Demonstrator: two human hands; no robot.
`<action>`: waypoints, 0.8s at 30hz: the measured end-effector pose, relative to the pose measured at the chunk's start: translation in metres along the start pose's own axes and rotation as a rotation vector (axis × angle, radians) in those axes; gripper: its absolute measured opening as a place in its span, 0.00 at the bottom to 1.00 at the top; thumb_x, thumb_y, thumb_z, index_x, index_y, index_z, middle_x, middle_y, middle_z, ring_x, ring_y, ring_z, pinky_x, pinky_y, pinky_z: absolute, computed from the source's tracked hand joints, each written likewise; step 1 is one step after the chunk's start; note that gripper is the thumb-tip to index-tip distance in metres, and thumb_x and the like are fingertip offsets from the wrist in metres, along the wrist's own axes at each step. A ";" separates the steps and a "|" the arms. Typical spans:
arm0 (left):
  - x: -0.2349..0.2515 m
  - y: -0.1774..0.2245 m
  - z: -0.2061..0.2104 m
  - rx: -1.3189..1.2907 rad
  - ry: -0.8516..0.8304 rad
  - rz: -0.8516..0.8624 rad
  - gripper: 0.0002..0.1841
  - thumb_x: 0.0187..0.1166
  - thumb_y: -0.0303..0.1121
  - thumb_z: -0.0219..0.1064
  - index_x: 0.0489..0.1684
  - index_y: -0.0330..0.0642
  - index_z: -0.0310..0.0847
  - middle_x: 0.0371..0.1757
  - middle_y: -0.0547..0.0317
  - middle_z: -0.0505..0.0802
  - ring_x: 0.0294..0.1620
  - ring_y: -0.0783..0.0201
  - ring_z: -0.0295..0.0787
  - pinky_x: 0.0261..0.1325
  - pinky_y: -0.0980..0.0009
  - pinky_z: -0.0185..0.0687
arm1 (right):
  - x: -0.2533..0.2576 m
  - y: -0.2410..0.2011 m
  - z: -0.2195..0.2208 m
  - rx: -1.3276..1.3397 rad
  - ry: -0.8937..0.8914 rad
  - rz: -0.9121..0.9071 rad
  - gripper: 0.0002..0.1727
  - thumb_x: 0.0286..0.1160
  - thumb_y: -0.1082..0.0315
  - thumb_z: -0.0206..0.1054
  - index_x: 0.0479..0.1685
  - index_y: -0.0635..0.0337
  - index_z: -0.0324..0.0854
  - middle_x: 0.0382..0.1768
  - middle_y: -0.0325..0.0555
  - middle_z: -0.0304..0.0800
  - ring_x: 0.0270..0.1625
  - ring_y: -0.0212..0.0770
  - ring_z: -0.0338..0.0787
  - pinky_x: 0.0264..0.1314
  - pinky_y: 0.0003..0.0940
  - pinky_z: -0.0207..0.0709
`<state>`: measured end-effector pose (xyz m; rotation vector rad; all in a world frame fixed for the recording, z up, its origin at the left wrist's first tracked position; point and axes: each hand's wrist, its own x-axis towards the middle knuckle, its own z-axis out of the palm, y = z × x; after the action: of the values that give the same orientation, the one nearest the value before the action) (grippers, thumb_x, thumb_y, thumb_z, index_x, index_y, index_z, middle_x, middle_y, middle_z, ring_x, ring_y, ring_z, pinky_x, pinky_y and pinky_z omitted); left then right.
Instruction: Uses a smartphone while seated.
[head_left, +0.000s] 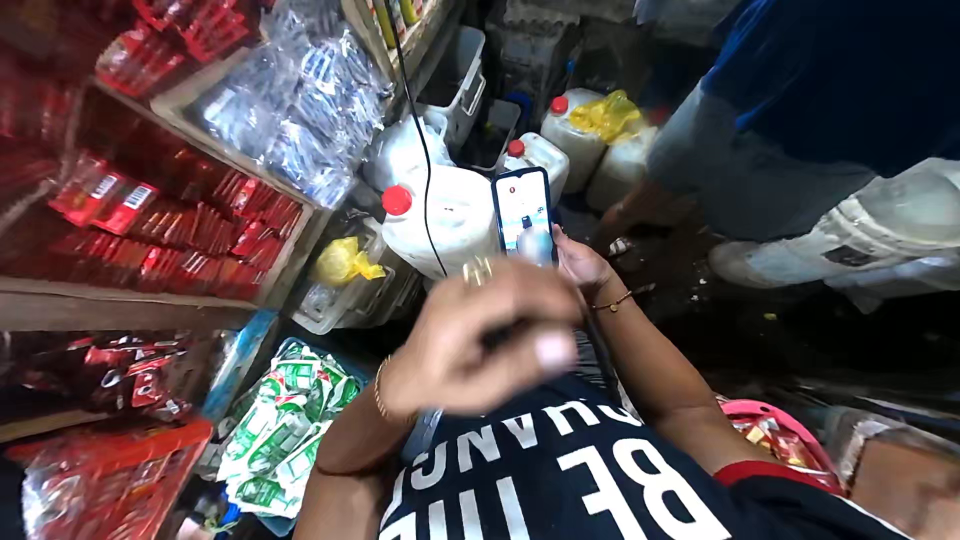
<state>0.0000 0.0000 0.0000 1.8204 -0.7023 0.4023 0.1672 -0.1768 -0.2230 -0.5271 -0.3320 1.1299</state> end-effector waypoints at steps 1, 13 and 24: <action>0.003 -0.020 -0.002 0.143 0.050 -0.128 0.19 0.88 0.44 0.59 0.56 0.34 0.82 0.53 0.55 0.91 0.56 0.68 0.87 0.58 0.69 0.86 | -0.001 0.001 0.002 -0.024 0.038 -0.006 0.32 0.81 0.33 0.54 0.76 0.41 0.72 0.64 0.42 0.88 0.66 0.44 0.89 0.65 0.49 0.87; 0.010 -0.189 0.001 0.026 0.215 -0.740 0.33 0.82 0.32 0.66 0.88 0.40 0.60 0.74 0.41 0.82 0.65 0.56 0.87 0.67 0.59 0.83 | -0.001 0.006 0.002 -0.247 0.099 -0.008 0.39 0.80 0.31 0.55 0.89 0.24 0.49 0.71 0.47 0.82 0.66 0.54 0.88 0.58 0.55 0.88; 0.024 -0.197 0.004 0.396 0.065 -0.731 0.34 0.74 0.35 0.70 0.85 0.44 0.68 0.67 0.41 0.88 0.65 0.45 0.86 0.68 0.43 0.78 | 0.004 0.005 0.000 -0.233 0.046 -0.015 0.35 0.84 0.33 0.50 0.88 0.28 0.52 0.69 0.48 0.82 0.64 0.52 0.88 0.58 0.52 0.87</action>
<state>0.1435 0.0359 -0.1318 2.2711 0.1288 0.1083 0.1653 -0.1715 -0.2257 -0.7530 -0.4297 1.0686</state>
